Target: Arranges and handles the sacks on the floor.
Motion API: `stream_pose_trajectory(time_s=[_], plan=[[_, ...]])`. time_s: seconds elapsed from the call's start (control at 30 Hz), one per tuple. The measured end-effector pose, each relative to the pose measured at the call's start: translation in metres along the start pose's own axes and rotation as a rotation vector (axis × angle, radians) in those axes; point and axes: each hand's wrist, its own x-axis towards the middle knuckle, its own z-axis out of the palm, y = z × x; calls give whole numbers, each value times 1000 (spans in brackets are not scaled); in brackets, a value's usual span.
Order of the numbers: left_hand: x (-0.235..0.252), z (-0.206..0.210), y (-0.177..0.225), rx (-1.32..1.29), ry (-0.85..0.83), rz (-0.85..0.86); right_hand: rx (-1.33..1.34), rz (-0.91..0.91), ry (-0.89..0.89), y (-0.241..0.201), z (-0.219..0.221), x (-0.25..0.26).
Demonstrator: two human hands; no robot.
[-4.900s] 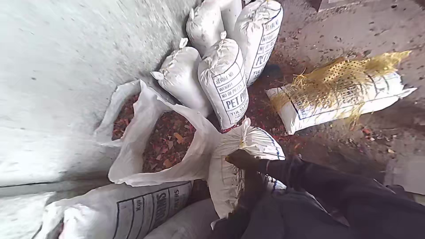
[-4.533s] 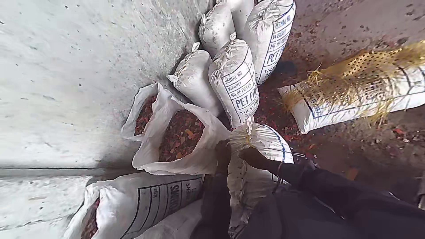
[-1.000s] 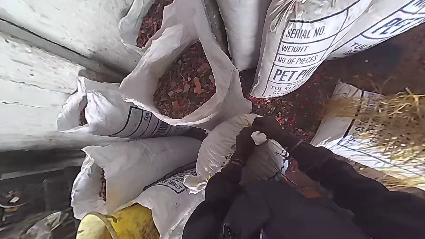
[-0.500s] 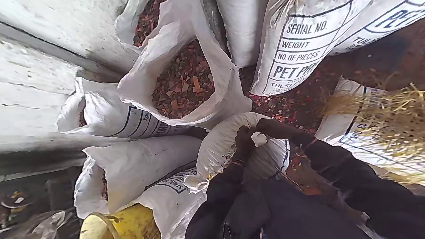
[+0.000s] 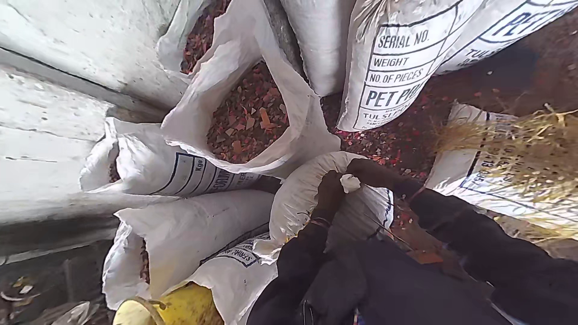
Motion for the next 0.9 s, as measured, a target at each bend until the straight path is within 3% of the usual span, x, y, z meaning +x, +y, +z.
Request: stream_pose_trajectory(time_s=[0.17,0.27,0.4,0.6,0.7,0.77,0.9], plan=[[2,4,-5,-45,54,42,-172,72,129,-28,12,-17],[1,1,-2,-26,3,10,-232,151,184,-40,19,-26],[3,-6,-7,-67,-80,51,-127,192,276,-44,26,-32],[2,5,-32,-405,56,190,13,141,492,-53,45,-35],[2,8,-32,-616,46,113,116,357,696,-61,45,-31],[3,2,-28,-728,7,24,159,337,826,-51,49,-29],[3,-7,-19,-833,-47,-125,225,441,736,-54,41,-34]])
